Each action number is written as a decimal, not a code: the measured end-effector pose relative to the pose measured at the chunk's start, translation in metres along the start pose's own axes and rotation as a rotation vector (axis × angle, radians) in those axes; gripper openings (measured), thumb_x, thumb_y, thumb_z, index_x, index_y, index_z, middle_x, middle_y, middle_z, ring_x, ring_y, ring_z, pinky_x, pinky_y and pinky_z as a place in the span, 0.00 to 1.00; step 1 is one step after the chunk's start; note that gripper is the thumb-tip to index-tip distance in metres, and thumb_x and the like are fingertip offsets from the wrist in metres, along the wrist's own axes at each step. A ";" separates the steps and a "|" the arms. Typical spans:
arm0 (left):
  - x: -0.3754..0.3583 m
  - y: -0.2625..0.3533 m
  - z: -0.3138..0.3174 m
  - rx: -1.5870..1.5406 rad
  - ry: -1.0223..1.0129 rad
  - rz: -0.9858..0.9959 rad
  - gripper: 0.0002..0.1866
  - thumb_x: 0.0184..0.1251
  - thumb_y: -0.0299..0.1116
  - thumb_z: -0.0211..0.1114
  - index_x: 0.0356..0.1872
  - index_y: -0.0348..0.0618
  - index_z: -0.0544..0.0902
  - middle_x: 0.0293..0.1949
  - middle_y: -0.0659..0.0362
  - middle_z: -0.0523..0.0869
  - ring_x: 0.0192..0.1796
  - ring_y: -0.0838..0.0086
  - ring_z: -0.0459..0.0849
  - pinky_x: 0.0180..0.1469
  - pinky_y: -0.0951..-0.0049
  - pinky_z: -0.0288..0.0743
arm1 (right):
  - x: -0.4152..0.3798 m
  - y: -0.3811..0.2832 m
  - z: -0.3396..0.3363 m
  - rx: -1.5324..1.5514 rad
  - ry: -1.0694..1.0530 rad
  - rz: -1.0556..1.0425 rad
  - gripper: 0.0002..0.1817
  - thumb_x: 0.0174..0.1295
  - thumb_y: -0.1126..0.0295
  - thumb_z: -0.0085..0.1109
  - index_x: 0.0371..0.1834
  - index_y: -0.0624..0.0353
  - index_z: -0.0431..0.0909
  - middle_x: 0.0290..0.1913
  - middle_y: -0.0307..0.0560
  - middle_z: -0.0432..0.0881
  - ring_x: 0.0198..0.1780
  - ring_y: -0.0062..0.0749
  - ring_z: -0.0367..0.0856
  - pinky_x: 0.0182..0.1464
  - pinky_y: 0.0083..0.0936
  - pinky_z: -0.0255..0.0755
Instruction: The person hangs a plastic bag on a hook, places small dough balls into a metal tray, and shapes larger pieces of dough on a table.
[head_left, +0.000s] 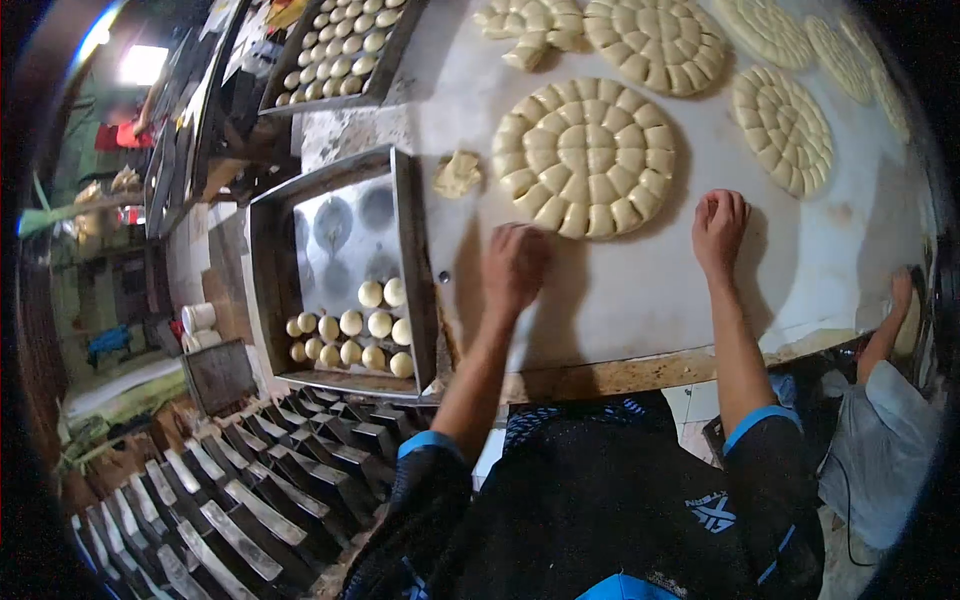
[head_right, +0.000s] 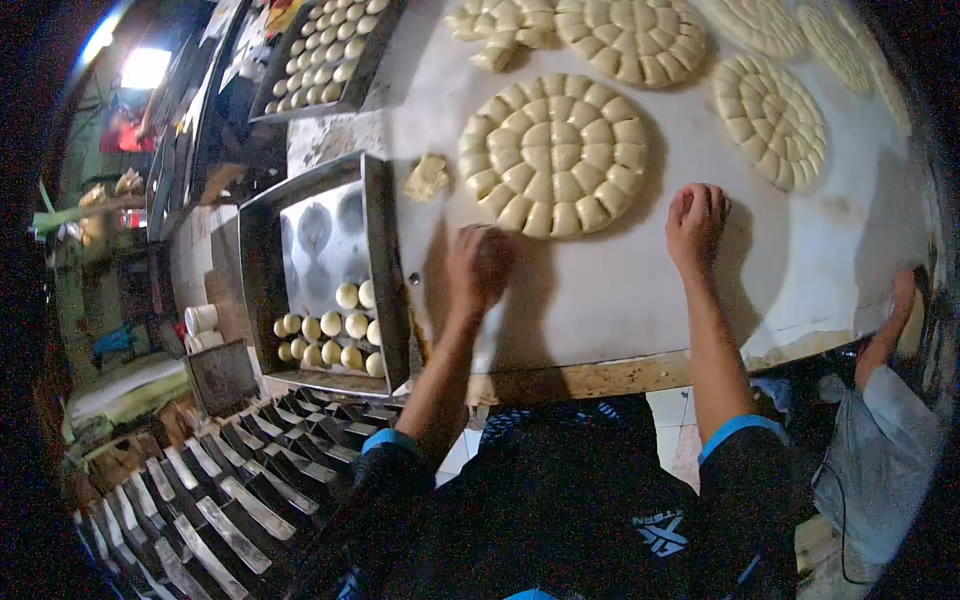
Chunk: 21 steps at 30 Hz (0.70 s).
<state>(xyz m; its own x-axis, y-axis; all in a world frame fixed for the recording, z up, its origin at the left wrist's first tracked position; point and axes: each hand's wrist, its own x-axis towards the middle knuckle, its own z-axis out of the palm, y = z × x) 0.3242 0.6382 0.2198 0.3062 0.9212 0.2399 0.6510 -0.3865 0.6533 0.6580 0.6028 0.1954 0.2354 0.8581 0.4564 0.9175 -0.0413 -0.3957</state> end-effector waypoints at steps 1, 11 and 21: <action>-0.013 -0.014 0.027 -0.070 0.067 0.000 0.17 0.47 0.27 0.72 0.41 0.45 0.81 0.41 0.53 0.83 0.44 0.53 0.81 0.47 0.62 0.76 | -0.006 -0.013 0.007 0.083 0.007 0.105 0.06 0.62 0.72 0.56 0.36 0.63 0.72 0.39 0.57 0.73 0.43 0.56 0.71 0.48 0.49 0.65; -0.091 -0.008 -0.149 -0.342 -0.371 -0.131 0.22 0.62 0.22 0.63 0.59 0.40 0.75 0.53 0.48 0.80 0.58 0.53 0.77 0.60 0.63 0.74 | -0.080 -0.016 -0.073 -0.044 -0.566 0.563 0.10 0.64 0.65 0.58 0.41 0.60 0.81 0.30 0.46 0.81 0.40 0.44 0.82 0.39 0.36 0.77; -0.019 -0.212 -0.205 0.106 -0.060 0.032 0.17 0.55 0.31 0.70 0.48 0.43 0.82 0.42 0.48 0.82 0.47 0.48 0.80 0.50 0.55 0.75 | 0.025 -0.408 0.061 0.650 -0.431 -0.461 0.15 0.56 0.71 0.66 0.46 0.61 0.78 0.45 0.53 0.80 0.52 0.47 0.80 0.54 0.35 0.76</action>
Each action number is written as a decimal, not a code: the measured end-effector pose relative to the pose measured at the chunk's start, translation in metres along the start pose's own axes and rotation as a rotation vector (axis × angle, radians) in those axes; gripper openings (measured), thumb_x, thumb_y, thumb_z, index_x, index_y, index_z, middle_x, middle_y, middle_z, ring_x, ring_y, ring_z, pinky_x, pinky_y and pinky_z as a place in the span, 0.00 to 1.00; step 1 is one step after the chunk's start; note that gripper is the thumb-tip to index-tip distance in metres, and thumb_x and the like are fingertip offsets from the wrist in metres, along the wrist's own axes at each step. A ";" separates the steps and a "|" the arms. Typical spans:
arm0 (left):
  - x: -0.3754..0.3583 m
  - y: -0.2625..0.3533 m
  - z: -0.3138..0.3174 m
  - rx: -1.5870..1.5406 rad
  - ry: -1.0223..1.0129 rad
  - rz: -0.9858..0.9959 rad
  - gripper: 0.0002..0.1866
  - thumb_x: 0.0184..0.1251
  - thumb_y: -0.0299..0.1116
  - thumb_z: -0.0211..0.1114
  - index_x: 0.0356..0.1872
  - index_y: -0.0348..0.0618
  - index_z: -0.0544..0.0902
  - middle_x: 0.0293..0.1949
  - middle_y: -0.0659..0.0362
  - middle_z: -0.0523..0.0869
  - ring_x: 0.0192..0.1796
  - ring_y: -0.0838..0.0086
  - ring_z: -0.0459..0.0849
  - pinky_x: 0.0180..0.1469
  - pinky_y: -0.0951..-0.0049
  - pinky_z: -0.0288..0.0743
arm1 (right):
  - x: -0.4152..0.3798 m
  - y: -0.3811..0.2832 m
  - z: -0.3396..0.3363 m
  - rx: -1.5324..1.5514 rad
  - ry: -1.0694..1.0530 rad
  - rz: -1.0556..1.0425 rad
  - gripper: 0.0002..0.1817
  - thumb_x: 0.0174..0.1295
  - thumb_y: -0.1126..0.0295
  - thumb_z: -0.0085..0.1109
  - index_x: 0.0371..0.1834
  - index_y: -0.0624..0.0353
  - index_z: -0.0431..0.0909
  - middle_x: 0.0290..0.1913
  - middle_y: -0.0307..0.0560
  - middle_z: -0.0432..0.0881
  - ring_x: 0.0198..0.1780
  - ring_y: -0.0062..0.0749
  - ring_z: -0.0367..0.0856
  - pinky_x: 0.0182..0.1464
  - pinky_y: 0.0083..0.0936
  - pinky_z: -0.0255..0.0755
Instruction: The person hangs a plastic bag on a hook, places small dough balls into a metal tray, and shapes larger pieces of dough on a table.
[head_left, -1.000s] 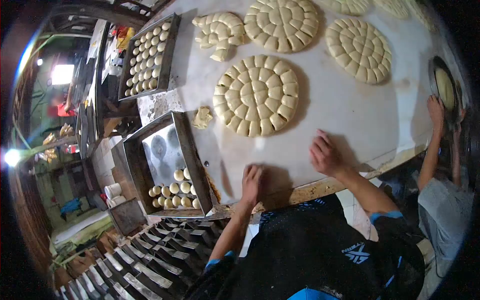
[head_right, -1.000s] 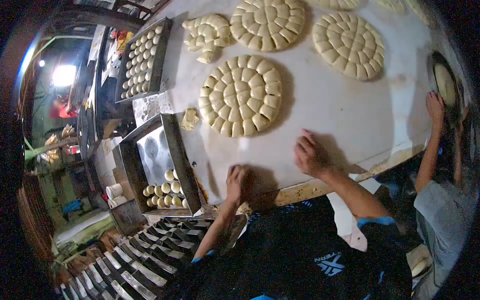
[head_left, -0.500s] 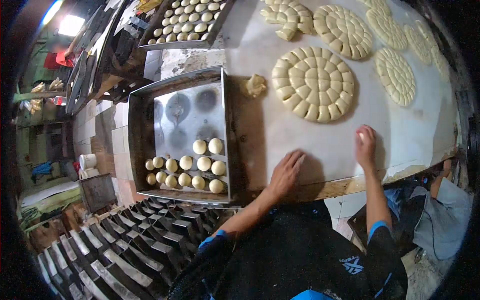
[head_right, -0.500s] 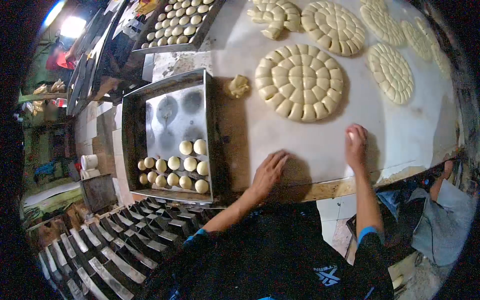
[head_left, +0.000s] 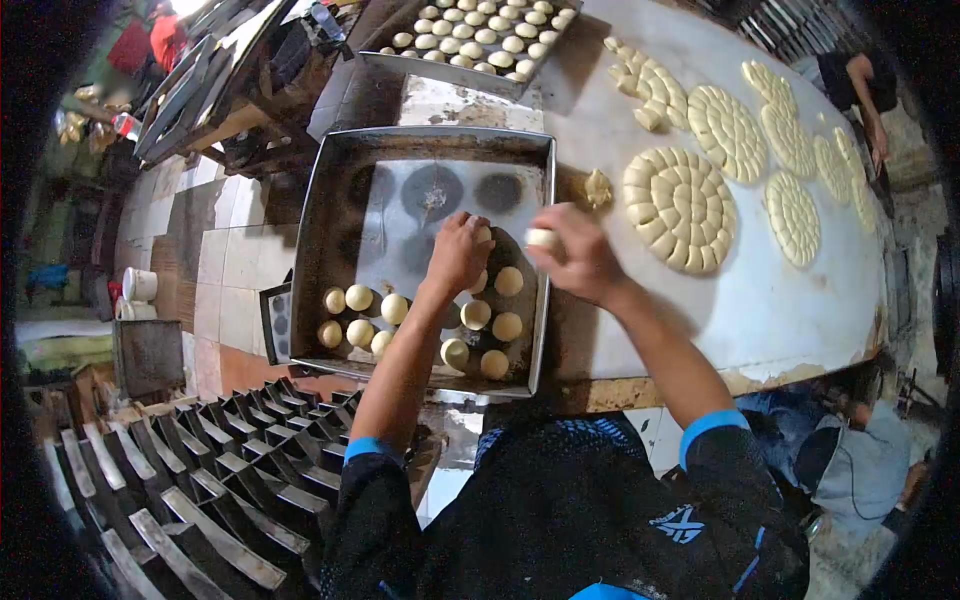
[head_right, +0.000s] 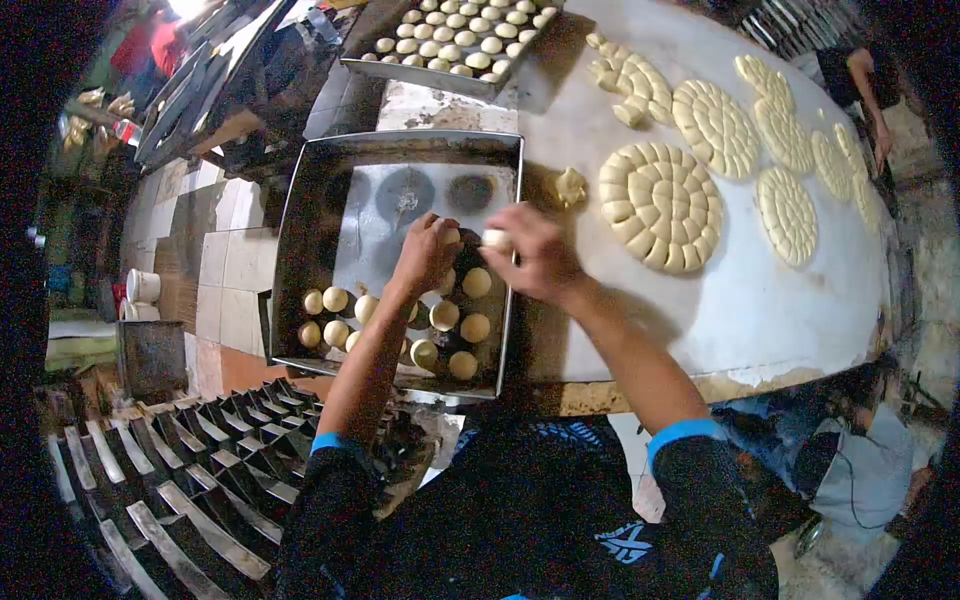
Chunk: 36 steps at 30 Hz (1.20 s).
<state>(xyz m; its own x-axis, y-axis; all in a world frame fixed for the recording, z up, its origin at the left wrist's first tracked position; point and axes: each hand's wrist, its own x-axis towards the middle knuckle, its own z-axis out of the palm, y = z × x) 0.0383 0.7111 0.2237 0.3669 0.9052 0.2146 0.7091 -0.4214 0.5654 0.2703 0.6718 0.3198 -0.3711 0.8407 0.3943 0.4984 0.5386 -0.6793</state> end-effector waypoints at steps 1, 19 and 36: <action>-0.001 0.003 -0.005 -0.004 0.013 -0.005 0.17 0.55 0.31 0.70 0.48 0.43 0.82 0.42 0.48 0.82 0.47 0.48 0.80 0.50 0.55 0.75 | 0.008 0.013 0.026 0.023 -0.061 0.009 0.13 0.55 0.71 0.67 0.43 0.61 0.78 0.47 0.53 0.80 0.53 0.48 0.80 0.61 0.40 0.72; 0.306 0.167 0.198 -0.320 -0.107 -0.124 0.29 0.62 0.42 0.71 0.60 0.35 0.76 0.44 0.51 0.88 0.47 0.67 0.86 0.49 0.68 0.80 | -0.336 0.147 -0.199 -0.501 0.622 0.716 0.05 0.53 0.73 0.60 0.27 0.57 0.73 0.26 0.44 0.72 0.32 0.41 0.72 0.38 0.37 0.62; 0.363 0.102 0.205 -0.297 -0.763 -0.440 0.32 0.71 0.53 0.52 0.69 0.45 0.65 0.49 0.47 0.84 0.42 0.57 0.86 0.40 0.58 0.81 | -0.372 0.174 -0.232 -0.530 0.817 0.775 0.05 0.50 0.74 0.60 0.26 0.54 0.72 0.26 0.44 0.72 0.34 0.43 0.74 0.46 0.40 0.63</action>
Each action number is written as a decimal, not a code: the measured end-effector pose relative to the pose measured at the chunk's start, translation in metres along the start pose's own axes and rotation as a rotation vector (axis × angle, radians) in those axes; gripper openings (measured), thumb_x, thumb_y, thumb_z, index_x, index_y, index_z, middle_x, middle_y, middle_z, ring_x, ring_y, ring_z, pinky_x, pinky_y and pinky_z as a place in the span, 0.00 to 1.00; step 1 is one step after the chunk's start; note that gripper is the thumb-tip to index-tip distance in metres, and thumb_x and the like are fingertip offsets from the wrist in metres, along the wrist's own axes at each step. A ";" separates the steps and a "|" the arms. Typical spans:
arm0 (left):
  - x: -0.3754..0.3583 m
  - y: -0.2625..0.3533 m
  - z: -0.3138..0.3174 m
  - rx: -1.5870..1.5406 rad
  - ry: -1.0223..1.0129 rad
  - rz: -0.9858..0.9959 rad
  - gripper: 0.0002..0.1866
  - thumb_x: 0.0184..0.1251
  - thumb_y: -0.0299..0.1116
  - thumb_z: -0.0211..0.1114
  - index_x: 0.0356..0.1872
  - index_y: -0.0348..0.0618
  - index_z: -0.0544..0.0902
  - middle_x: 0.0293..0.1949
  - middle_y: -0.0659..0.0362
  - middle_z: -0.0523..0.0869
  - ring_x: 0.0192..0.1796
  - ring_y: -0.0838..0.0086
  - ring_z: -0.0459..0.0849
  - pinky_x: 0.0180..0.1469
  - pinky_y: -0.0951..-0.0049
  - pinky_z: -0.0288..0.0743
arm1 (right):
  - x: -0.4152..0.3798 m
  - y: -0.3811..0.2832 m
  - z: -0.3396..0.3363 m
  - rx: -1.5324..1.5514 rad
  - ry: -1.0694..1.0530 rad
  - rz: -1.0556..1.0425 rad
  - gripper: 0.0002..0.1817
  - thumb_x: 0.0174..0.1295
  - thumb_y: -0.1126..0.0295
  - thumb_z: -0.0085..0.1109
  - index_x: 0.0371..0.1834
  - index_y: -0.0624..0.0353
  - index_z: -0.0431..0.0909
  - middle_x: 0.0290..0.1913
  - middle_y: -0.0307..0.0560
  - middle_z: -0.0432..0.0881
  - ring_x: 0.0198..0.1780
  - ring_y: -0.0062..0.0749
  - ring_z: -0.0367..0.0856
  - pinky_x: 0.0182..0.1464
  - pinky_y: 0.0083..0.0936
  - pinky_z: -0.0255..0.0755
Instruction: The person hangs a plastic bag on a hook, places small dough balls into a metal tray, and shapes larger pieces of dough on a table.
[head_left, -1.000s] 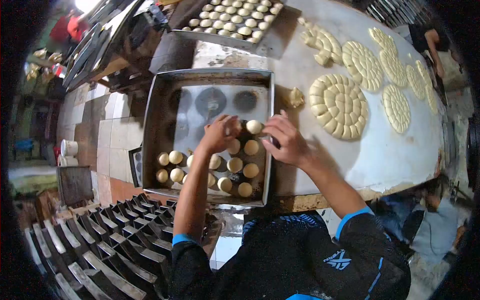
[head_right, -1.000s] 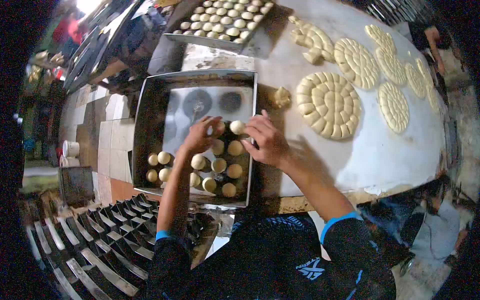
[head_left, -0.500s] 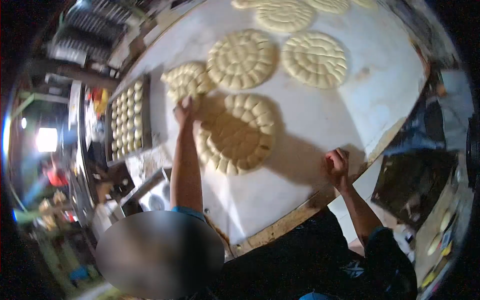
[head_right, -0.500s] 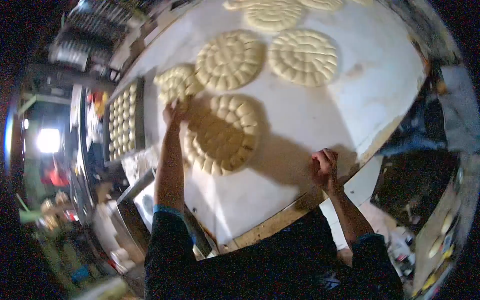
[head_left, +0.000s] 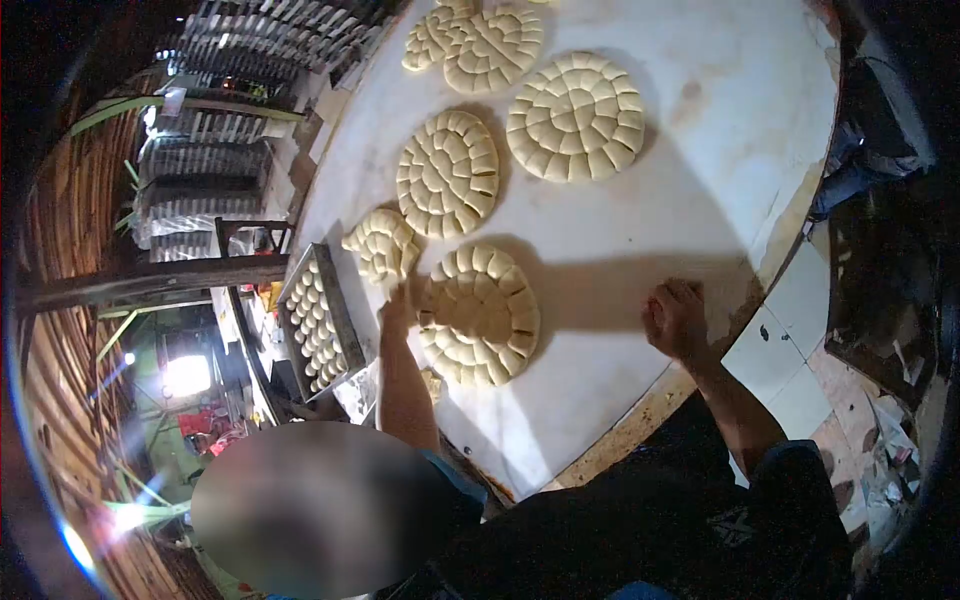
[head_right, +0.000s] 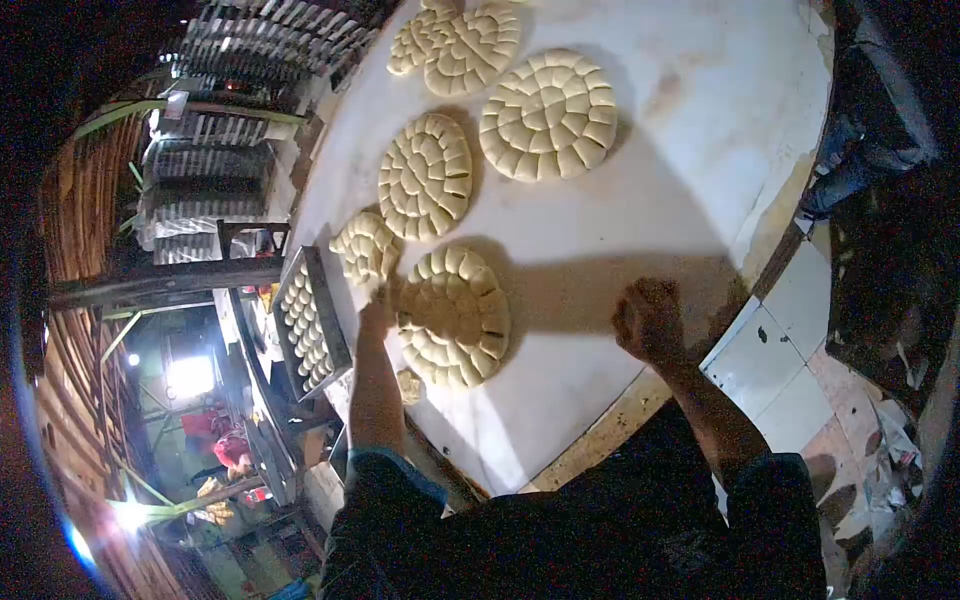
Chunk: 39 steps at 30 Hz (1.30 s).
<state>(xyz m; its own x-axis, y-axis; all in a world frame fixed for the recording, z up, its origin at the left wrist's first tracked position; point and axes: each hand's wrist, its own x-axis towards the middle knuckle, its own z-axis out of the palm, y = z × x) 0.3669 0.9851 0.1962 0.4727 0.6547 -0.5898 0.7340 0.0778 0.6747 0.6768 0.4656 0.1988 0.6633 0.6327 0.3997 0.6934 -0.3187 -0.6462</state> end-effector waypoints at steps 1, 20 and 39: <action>-0.014 -0.006 0.001 -0.323 -0.042 -0.159 0.35 0.71 0.54 0.50 0.74 0.49 0.59 0.48 0.43 0.84 0.43 0.50 0.86 0.41 0.53 0.81 | 0.001 -0.001 -0.002 0.000 0.012 -0.013 0.05 0.50 0.74 0.60 0.26 0.54 0.72 0.26 0.44 0.72 0.34 0.43 0.74 0.46 0.40 0.63; -0.418 -0.066 0.251 -0.711 0.383 0.695 0.23 0.67 0.16 0.58 0.59 0.41 0.61 0.51 0.51 0.76 0.53 0.70 0.77 0.55 0.71 0.75 | -0.120 -0.232 -0.008 1.013 -0.665 0.480 0.22 0.53 0.76 0.70 0.50 0.57 0.71 0.44 0.44 0.79 0.43 0.25 0.79 0.39 0.24 0.78; -0.254 -0.033 0.256 0.128 0.757 0.520 0.12 0.59 0.40 0.70 0.33 0.43 0.80 0.34 0.53 0.80 0.44 0.54 0.76 0.48 0.55 0.67 | 0.026 -0.069 0.046 0.007 -0.281 -0.374 0.12 0.57 0.66 0.57 0.33 0.62 0.67 0.36 0.54 0.68 0.44 0.53 0.67 0.48 0.49 0.60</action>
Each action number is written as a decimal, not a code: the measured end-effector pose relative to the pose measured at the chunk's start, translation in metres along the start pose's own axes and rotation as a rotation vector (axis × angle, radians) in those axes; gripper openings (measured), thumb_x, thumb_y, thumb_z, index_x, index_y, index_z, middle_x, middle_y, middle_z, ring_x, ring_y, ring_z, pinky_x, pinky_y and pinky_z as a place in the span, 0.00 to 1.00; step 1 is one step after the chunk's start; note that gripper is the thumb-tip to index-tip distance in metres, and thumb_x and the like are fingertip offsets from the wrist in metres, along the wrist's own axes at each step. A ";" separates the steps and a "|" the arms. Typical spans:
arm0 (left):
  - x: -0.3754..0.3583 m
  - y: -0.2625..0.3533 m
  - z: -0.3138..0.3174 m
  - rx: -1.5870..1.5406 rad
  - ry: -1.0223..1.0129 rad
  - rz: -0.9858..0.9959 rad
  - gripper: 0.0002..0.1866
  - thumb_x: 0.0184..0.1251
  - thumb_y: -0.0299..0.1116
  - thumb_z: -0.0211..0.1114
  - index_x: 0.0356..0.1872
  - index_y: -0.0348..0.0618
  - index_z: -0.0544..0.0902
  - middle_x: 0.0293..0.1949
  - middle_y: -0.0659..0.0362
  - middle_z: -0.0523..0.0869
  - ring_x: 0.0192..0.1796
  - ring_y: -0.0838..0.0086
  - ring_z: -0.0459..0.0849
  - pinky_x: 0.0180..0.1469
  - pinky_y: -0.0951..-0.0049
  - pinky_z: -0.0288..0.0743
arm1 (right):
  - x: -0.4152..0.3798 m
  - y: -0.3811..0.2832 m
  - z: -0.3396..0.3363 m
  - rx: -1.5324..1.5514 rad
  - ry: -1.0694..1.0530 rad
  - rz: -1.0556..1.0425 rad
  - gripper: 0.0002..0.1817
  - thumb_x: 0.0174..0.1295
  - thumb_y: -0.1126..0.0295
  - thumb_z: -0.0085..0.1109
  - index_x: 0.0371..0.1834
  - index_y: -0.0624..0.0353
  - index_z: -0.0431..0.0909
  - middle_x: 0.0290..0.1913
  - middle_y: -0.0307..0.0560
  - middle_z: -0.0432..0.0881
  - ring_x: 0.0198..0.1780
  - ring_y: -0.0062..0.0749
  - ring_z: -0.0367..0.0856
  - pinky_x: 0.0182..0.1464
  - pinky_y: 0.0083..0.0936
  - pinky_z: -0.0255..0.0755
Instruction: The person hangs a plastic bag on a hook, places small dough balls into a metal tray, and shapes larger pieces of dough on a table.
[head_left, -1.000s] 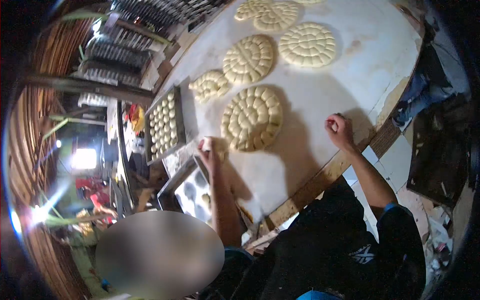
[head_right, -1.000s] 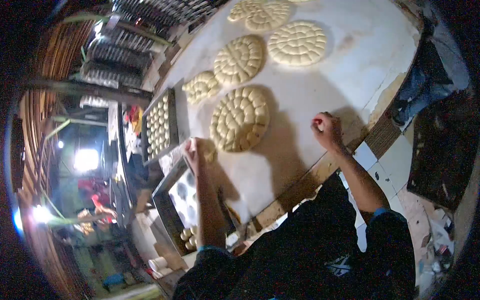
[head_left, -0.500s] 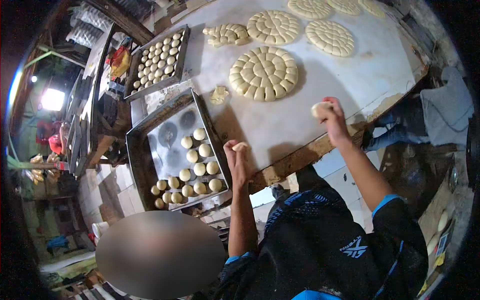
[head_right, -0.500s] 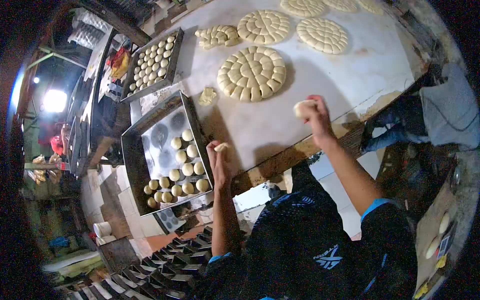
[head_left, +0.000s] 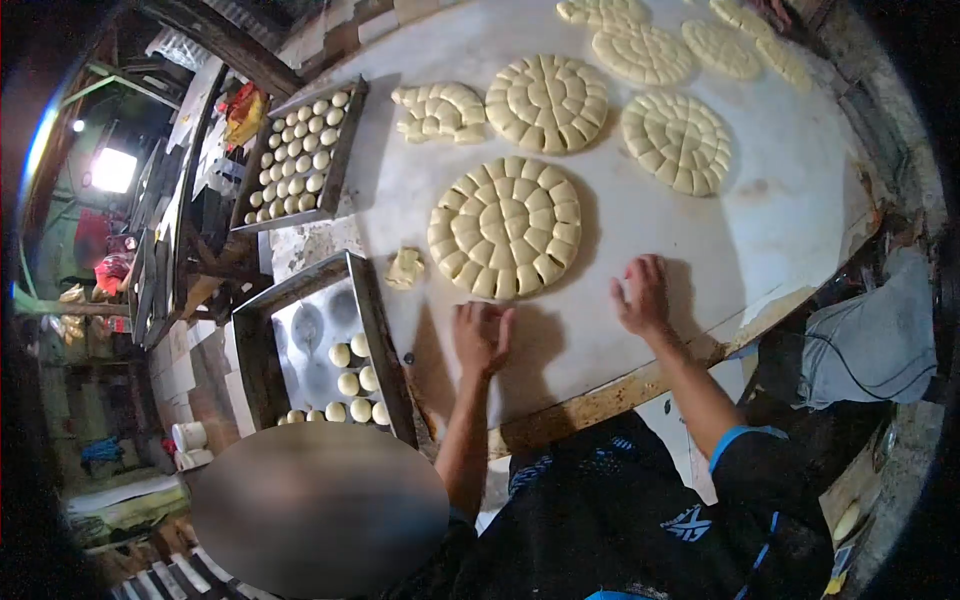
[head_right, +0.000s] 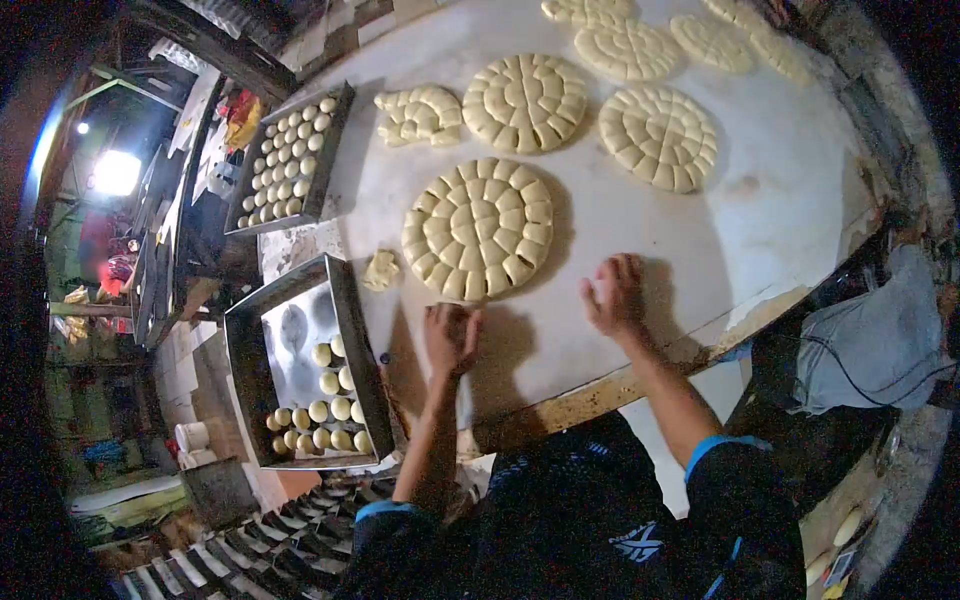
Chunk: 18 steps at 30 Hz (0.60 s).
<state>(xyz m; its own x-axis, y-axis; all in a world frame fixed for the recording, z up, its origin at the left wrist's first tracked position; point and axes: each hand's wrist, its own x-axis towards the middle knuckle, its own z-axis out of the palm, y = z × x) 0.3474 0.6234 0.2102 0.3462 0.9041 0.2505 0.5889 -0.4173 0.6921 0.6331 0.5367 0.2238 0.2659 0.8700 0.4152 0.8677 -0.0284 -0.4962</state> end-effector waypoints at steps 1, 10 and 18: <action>-0.010 0.025 0.011 0.003 -0.018 0.003 0.12 0.58 0.39 0.71 0.32 0.43 0.80 0.33 0.53 0.81 0.43 0.53 0.77 0.52 0.54 0.68 | -0.005 -0.008 0.015 0.041 -0.064 -0.017 0.11 0.57 0.67 0.56 0.34 0.62 0.68 0.37 0.55 0.70 0.45 0.54 0.68 0.51 0.50 0.61; -0.092 -0.041 -0.046 0.414 -0.078 0.050 0.06 0.51 0.28 0.67 0.32 0.46 0.82 0.36 0.54 0.83 0.44 0.54 0.80 0.50 0.57 0.73 | -0.012 0.070 -0.044 0.041 -0.344 -0.172 0.08 0.49 0.76 0.56 0.33 0.64 0.71 0.39 0.58 0.70 0.46 0.57 0.70 0.50 0.50 0.66; -0.044 0.030 0.009 0.227 -0.015 0.035 0.10 0.55 0.29 0.67 0.39 0.46 0.80 0.43 0.52 0.81 0.48 0.55 0.77 0.53 0.57 0.72 | -0.019 0.020 0.007 0.069 -0.307 -0.256 0.06 0.56 0.74 0.54 0.34 0.66 0.71 0.40 0.62 0.72 0.48 0.63 0.71 0.63 0.57 0.62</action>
<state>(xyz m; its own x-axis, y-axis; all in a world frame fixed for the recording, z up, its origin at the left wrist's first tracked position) 0.3563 0.5699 0.2143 0.3795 0.8878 0.2605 0.7249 -0.4603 0.5125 0.6425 0.5229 0.2004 -0.1024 0.9515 0.2900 0.8564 0.2326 -0.4609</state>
